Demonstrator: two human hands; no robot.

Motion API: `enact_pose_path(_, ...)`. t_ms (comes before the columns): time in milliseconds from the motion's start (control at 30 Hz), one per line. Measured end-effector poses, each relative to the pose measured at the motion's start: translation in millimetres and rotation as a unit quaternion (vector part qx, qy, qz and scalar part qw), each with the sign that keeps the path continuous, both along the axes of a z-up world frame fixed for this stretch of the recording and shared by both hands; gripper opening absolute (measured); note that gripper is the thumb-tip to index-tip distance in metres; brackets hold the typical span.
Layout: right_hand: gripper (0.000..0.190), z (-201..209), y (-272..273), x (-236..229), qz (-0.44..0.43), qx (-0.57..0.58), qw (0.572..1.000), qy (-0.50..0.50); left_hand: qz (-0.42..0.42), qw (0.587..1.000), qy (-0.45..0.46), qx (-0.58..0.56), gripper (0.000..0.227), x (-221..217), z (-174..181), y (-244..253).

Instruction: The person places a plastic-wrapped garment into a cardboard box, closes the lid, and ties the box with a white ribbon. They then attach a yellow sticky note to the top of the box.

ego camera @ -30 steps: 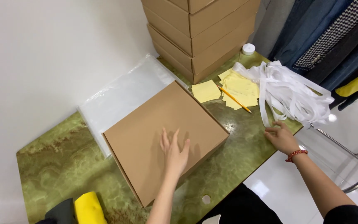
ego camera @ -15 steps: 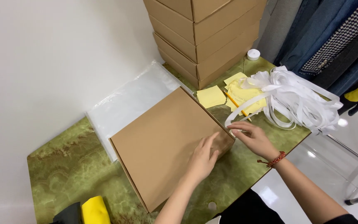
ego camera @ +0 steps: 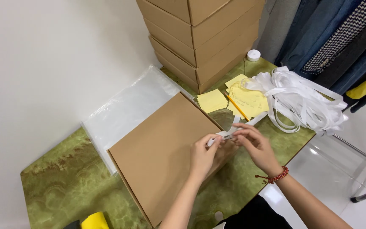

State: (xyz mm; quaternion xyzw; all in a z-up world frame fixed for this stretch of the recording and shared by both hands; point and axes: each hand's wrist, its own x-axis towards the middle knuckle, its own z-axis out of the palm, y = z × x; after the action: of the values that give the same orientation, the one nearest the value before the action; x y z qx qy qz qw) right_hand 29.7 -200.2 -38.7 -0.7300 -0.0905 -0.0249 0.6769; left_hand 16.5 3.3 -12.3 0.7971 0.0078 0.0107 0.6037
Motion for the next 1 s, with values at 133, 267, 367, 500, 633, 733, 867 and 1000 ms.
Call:
enact_pose_path(133,0.021,-50,-32,27,-0.047,-0.087,0.995,0.012,0.016,0.993,-0.017,-0.112,0.012,-9,22,17)
enact_pose_path(267,0.032,-95,-58,53,-0.045,-0.275,0.960,-0.011,0.051,0.972,-0.109,-0.200,0.023,-21,44,51)
enact_pose_path(367,0.039,-100,-52,63,-0.065,-0.326,0.943,-0.012,0.132,0.953,-0.210,-0.174,0.028,-20,55,94)
enact_pose_path(500,0.048,-24,1,42,-0.017,-0.296,0.954,-0.039,0.335,0.900,-0.280,-0.004,0.021,-21,84,146)
enact_pose_path(633,0.056,43,72,5,0.096,-0.267,0.950,-0.130,0.348,0.895,-0.260,0.104,0.035,-21,91,144)
enact_pose_path(733,0.050,54,109,-21,0.209,-0.251,0.917,-0.231,0.187,0.974,-0.103,0.079,0.037,-16,84,124)
enact_pose_path(867,0.044,43,127,-43,0.265,-0.195,0.866,-0.376,-0.051,0.952,0.290,-0.088,0.065,-8,71,106)
enact_pose_path(1000,0.053,18,110,-48,0.295,-0.206,0.868,-0.341,-0.137,0.929,0.307,-0.155,0.036,-14,56,107)
